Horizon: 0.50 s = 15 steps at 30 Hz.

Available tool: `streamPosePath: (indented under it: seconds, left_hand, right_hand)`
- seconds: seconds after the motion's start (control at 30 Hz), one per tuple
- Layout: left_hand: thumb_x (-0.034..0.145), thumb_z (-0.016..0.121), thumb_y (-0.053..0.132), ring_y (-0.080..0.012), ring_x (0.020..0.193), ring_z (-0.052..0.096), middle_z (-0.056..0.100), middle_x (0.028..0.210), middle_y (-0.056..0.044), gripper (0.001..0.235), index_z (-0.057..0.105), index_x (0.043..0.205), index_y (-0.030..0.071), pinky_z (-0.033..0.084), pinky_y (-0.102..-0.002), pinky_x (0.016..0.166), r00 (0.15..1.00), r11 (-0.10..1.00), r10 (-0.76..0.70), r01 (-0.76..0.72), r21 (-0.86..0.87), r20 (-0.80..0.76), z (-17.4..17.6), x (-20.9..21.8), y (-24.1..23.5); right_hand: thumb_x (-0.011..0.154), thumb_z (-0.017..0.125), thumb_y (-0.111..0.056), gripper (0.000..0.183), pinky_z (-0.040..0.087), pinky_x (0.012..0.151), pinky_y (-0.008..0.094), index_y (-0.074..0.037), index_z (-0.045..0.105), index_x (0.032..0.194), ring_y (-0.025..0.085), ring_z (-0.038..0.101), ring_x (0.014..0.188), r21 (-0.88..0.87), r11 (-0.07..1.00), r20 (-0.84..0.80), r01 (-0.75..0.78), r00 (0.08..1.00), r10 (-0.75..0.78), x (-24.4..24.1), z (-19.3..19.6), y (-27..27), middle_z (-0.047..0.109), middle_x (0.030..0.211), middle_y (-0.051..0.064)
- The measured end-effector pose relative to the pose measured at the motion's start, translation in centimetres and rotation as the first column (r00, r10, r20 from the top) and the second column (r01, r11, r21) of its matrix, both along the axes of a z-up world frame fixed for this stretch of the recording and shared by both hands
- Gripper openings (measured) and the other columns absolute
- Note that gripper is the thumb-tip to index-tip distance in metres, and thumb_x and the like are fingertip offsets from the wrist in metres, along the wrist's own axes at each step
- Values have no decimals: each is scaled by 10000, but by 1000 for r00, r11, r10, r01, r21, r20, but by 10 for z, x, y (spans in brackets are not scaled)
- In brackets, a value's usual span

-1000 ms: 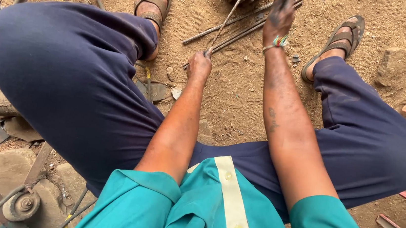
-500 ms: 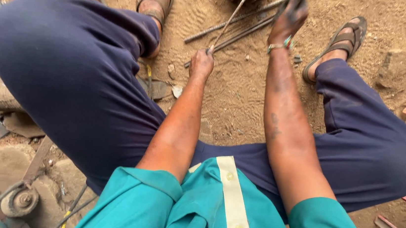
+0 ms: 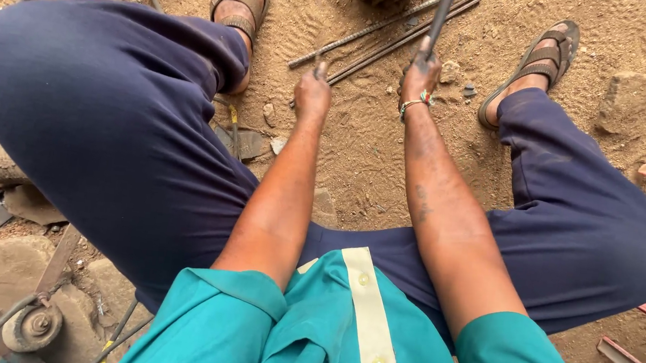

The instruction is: The person sits on the ground and uses a hammer to strike a metal rod held against a gear-like metal object. The person repeatedly hits the rod with the hammer, occasionally adjusting the rod's position.

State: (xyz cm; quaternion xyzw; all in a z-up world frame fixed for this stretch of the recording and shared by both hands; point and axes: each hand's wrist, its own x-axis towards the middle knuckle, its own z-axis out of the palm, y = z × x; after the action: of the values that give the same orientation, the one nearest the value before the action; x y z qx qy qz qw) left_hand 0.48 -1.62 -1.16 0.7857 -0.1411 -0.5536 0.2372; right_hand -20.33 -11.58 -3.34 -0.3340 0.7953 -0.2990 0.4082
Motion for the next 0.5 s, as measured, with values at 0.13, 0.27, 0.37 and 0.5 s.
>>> streamPosePath:
  seconds: [0.13,0.27,0.37,0.5]
  left_hand:
    - [1111,406,425,-77,446,383,499,622,51,402,613,1326,156,256,-272,382,995,997,-63,65,-32,73,9,9,4]
    - [1100,368,444,-87,440,348,454,601,54,401,631,1273,195,238,-300,372,981,976,-128,150,-159,143,17,-3,-3]
    - [1109,381,459,-71,462,378,508,639,75,406,642,1235,175,269,-281,376,968,953,-179,215,-213,176,16,-5,-4]
    - [1106,383,483,-92,483,350,491,661,42,433,643,1292,191,284,-282,401,966,963,-253,257,-80,58,7,-7,2]
  right_hand:
    - [971,468,-529,441,416,259,245,-147,593,789,72,529,355,-87,990,89,107,991,-100,-13,7,-19,558,524,-54]
    - [1016,513,-626,560,407,300,225,-101,587,834,60,502,404,-255,964,116,70,992,-42,-5,29,-52,507,572,-49]
    - [987,547,-639,573,449,305,230,-81,622,878,59,545,421,-387,921,142,51,990,5,7,44,-71,554,593,-35]
    - [1006,509,-660,613,477,327,230,-66,635,923,69,567,445,-620,783,177,-58,961,212,-1,50,-90,587,635,-18]
